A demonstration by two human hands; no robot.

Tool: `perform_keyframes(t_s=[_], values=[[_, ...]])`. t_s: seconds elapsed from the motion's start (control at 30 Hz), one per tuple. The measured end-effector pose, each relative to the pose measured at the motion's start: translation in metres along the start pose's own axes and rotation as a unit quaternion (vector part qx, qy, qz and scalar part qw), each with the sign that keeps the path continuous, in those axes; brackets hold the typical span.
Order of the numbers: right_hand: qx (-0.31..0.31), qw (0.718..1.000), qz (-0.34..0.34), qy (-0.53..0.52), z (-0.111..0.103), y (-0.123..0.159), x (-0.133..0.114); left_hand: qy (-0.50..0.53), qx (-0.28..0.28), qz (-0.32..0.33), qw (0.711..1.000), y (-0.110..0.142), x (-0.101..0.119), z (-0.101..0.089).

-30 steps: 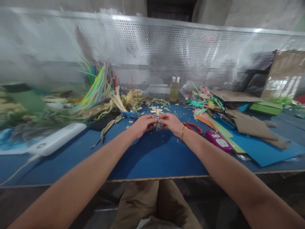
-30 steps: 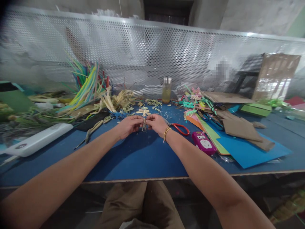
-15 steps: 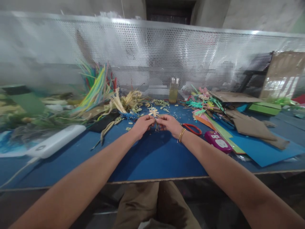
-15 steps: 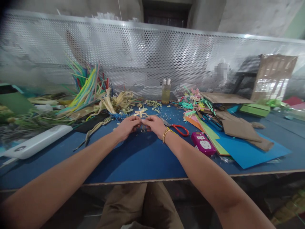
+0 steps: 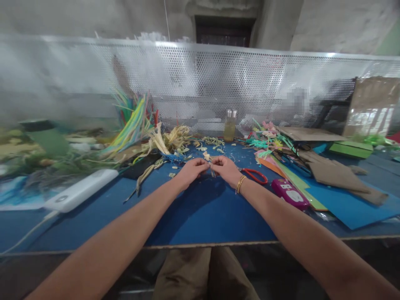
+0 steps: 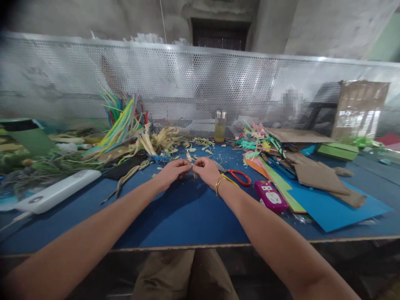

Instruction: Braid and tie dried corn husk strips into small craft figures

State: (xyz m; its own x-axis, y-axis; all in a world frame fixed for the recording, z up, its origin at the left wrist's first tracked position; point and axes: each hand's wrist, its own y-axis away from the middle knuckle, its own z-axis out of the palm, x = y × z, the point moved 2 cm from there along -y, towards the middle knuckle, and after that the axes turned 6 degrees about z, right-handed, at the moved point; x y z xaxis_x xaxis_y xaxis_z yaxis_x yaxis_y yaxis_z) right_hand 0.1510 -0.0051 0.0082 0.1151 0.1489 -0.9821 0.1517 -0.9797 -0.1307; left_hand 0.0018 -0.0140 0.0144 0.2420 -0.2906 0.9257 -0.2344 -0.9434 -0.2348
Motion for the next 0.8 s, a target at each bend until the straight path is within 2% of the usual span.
perform_keyframes(t_s=[0.1,0.17,0.2,0.27,0.33,0.4,0.43,0.53,0.63,0.73,0.8], values=[[0.043,0.999,0.007,-0.002,-0.005,-0.002,0.001,-0.157,0.042,0.072,0.984,0.004,0.015,-0.004],[0.074,0.997,0.005,0.002,-0.010,-0.003,0.000,-0.290,0.056,0.145,0.944,0.020,0.038,0.000],[0.085,0.996,0.002,0.006,-0.012,-0.003,0.000,-0.338,0.038,0.196,0.920,0.033,0.051,0.006],[0.091,0.996,0.005,0.022,-0.015,-0.004,0.000,-0.398,-0.057,0.306,0.863,0.068,0.073,0.026],[0.085,0.996,0.014,0.027,-0.014,-0.005,0.001,-0.431,-0.164,0.393,0.795,0.105,0.082,0.048],[0.080,0.996,0.016,0.021,-0.012,-0.005,0.003,-0.450,-0.249,0.429,0.743,0.132,0.078,0.064],[0.076,0.997,0.014,0.013,-0.011,-0.005,0.003,-0.460,-0.269,0.423,0.733,0.140,0.072,0.069],[0.068,0.998,0.012,0.001,-0.007,-0.005,0.004,-0.464,-0.285,0.390,0.742,0.143,0.057,0.070],[0.062,0.998,0.014,-0.006,-0.006,-0.004,0.003,-0.421,-0.294,0.377,0.771,0.133,0.053,0.063],[0.049,0.998,0.020,-0.024,-0.007,-0.004,0.003,-0.348,-0.313,0.352,0.811,0.118,0.058,0.054],[0.040,0.999,0.022,-0.030,-0.007,-0.004,0.003,-0.301,-0.285,0.306,0.857,0.100,0.060,0.043]])
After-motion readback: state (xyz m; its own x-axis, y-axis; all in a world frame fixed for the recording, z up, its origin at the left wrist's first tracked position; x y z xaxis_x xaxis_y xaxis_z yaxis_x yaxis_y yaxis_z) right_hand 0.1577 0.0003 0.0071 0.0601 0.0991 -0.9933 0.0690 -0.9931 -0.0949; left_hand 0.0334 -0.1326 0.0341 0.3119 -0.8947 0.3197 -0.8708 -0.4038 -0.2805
